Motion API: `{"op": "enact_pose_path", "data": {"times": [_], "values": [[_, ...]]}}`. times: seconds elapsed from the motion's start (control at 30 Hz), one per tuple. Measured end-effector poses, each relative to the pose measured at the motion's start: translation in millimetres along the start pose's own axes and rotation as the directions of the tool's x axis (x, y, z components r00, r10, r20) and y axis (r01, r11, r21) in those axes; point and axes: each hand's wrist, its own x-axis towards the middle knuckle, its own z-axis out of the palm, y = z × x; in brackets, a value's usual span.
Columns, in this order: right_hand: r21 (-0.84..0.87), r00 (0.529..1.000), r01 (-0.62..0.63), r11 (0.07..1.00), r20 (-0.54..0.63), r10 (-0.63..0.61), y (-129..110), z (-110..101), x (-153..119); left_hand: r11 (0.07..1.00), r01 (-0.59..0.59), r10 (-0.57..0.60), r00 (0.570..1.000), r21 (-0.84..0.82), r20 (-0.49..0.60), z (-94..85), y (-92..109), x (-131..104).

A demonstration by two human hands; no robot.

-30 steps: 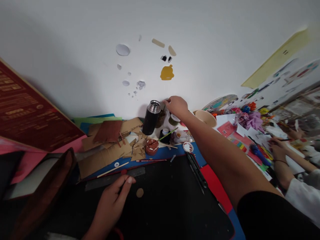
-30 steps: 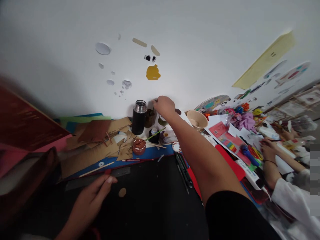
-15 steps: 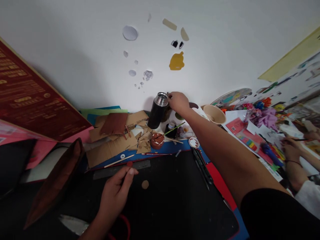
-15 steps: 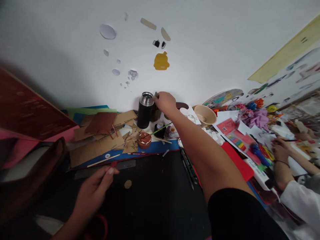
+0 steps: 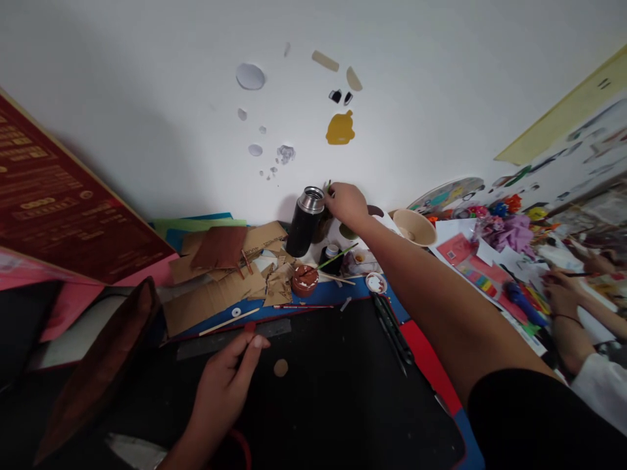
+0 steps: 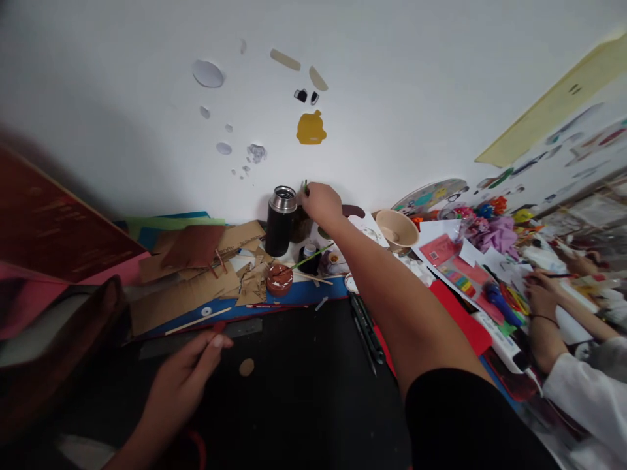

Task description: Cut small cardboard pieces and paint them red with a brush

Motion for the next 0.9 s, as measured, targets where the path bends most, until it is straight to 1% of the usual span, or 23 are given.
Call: {"op": "enact_pose_path", "data": {"times": [0.07, 0.13, 0.3, 0.43, 0.53, 0.63, 0.77, 0.9], "values": [[0.026, 0.998, 0.005, 1.000, -0.060, -0.004, 5, -7, -2, 1.000, -0.002, 0.001, 1.000, 0.004, 0.008, 0.0, 1, 0], [0.055, 0.996, 0.011, 0.998, -0.092, -0.006, 9, -14, -6, 1.000, -0.003, 0.003, 1.000, 0.003, 0.012, 0.0, 1, 0], [0.161, 0.995, 0.029, 0.987, -0.096, -0.014, 15, -24, -24, 1.000, 0.002, -0.002, 1.000, -0.001, 0.022, 0.6, -1, 0], [0.337, 0.993, 0.021, 0.941, -0.114, 0.018, 22, -25, -35, 1.000, 0.009, -0.009, 1.000, 0.001, 0.014, 1.7, -5, 0], [0.487, 0.997, -0.008, 0.873, -0.068, 0.047, 26, -23, -36, 1.000, 0.010, -0.011, 1.000, 0.006, 0.017, 1.8, -7, 0], [0.601, 0.998, -0.029, 0.799, -0.023, 0.054, 27, -17, -34, 1.000, 0.013, -0.014, 1.000, 0.011, 0.025, 1.9, -6, 1], [0.668, 0.997, -0.062, 0.741, 0.014, 0.071, 22, -6, -31, 1.000, 0.027, -0.027, 1.000, -0.005, 0.005, 3.6, -6, 0], [0.713, 0.996, -0.082, 0.696, 0.035, 0.081, 18, 2, -27, 0.999, 0.033, -0.033, 0.999, -0.026, 0.012, 4.1, -8, 0]]}}
